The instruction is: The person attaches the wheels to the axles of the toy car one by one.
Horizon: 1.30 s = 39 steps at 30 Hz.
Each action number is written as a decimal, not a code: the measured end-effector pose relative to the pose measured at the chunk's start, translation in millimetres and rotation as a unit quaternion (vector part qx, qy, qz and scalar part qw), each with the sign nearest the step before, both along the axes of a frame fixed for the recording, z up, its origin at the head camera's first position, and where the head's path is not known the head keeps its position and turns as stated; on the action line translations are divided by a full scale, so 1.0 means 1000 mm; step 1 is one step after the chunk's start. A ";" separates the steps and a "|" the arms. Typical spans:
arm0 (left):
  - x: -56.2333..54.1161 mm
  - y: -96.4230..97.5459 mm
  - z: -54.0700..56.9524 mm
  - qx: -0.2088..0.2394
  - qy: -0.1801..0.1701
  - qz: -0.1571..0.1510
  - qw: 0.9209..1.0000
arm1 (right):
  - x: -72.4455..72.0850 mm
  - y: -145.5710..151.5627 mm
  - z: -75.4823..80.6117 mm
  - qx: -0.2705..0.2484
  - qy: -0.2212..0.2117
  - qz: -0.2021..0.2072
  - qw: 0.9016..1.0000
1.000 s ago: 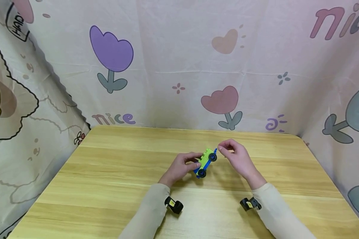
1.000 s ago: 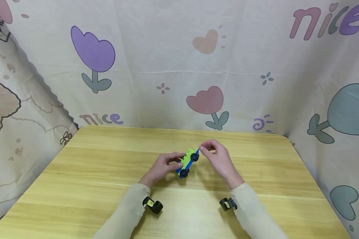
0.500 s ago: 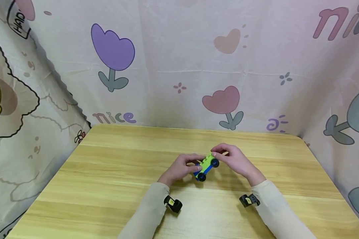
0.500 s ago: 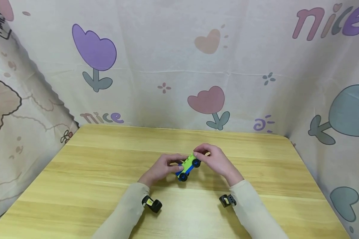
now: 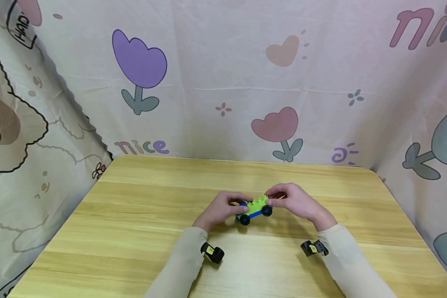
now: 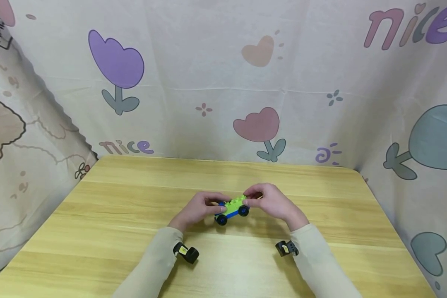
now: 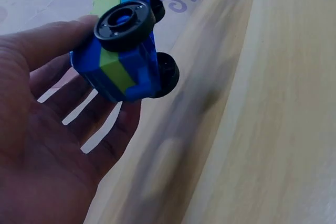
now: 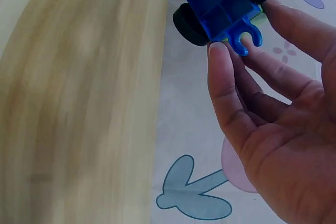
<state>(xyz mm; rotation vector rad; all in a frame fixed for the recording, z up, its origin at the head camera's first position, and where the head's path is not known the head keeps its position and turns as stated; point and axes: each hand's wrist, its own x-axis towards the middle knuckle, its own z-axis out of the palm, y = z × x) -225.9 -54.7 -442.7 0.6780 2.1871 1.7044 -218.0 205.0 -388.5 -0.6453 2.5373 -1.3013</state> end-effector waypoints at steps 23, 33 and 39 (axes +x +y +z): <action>-0.007 -0.015 -0.001 0.117 -0.016 0.102 0.988 | 0.004 -0.007 -0.013 -0.076 0.021 -0.096 0.992; 0.001 -0.013 0.009 0.106 -0.009 0.128 0.986 | 0.005 -0.009 -0.017 -0.081 0.025 -0.108 0.991; -0.012 -0.016 -0.008 0.129 -0.014 0.147 0.981 | -0.002 -0.014 -0.015 -0.069 0.050 -0.115 0.990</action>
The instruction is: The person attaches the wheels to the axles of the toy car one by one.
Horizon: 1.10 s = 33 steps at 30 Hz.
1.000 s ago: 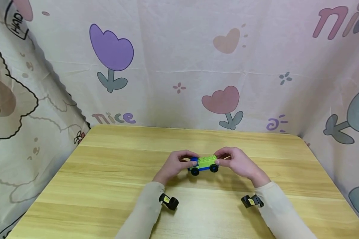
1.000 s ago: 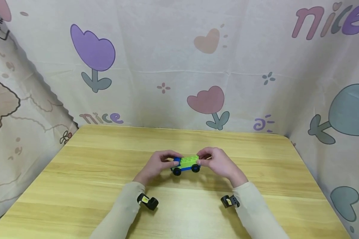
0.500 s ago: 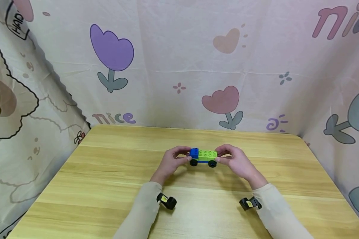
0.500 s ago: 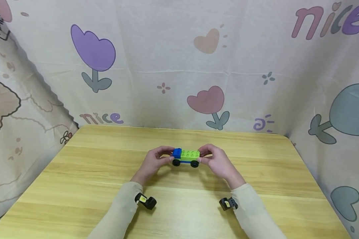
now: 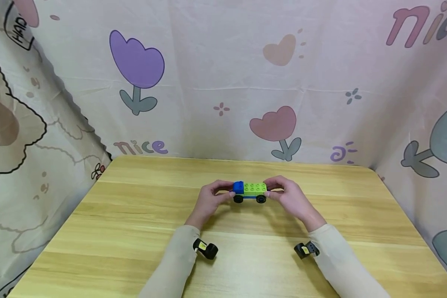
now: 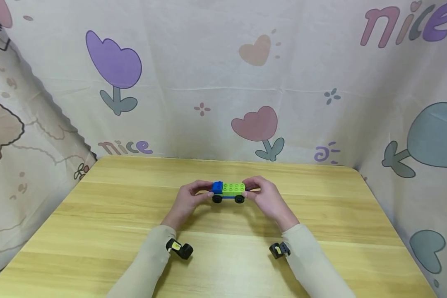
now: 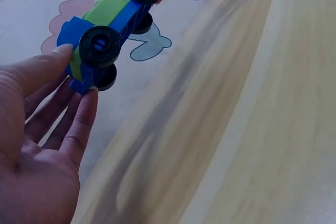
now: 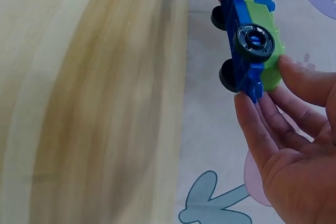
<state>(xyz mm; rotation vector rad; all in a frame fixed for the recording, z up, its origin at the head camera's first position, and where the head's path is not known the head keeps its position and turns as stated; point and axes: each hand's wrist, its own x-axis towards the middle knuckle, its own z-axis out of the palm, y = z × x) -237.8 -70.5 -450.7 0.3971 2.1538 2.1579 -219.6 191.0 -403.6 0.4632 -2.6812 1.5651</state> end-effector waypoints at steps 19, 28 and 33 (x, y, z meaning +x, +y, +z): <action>-0.037 0.012 0.007 -0.105 0.004 0.058 0.993 | -0.042 -0.010 -0.003 0.064 -0.021 -0.033 0.997; -0.045 0.016 0.006 -0.145 0.000 0.072 0.987 | -0.056 -0.010 -0.010 0.041 -0.042 -0.017 0.998; -0.045 0.018 0.005 -0.164 -0.007 0.073 0.984 | -0.059 -0.010 -0.014 0.042 -0.061 -0.011 0.997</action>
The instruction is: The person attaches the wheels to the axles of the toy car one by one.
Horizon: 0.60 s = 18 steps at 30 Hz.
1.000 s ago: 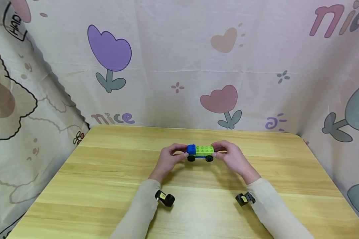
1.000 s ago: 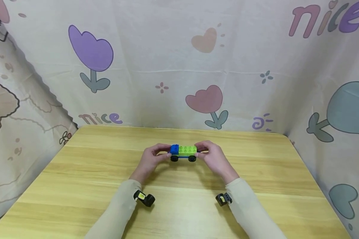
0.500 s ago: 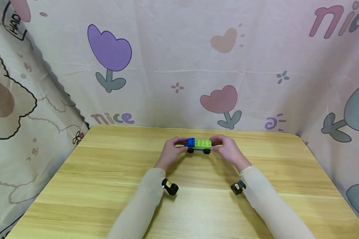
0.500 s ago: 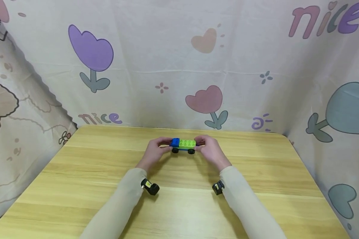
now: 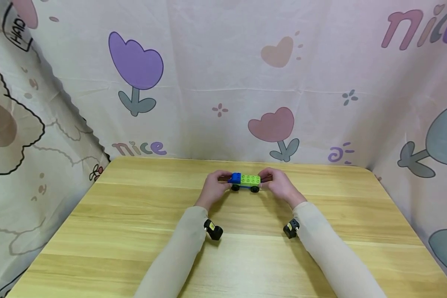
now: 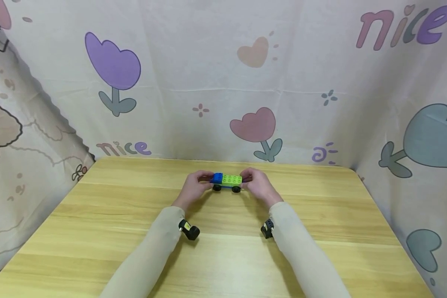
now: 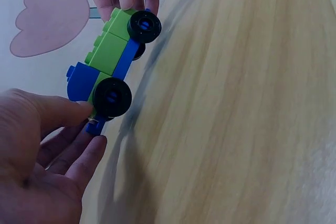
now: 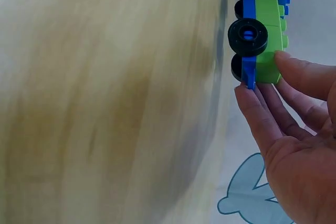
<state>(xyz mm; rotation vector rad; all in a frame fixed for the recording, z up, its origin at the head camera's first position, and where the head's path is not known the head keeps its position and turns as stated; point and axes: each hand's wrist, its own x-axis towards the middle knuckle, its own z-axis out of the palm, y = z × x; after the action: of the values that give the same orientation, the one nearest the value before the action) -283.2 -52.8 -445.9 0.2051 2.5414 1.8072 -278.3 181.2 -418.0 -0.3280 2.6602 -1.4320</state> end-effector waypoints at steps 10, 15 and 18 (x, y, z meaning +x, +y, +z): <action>-0.002 0.000 -0.004 -0.035 0.000 -0.021 0.999 | 0.000 0.002 -0.006 0.009 -0.009 0.002 1.000; -0.002 0.001 -0.006 -0.042 0.000 -0.018 0.999 | 0.000 0.002 -0.007 0.004 -0.012 0.002 1.000; -0.002 0.002 -0.006 -0.045 -0.002 -0.019 0.999 | 0.000 0.002 -0.007 0.002 -0.011 0.003 1.000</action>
<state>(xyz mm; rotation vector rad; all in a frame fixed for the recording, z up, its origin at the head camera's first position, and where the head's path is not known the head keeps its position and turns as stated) -285.4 -51.3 -451.7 0.2468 2.5896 1.6746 -278.0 183.6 -425.4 -0.3161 2.6424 -1.4199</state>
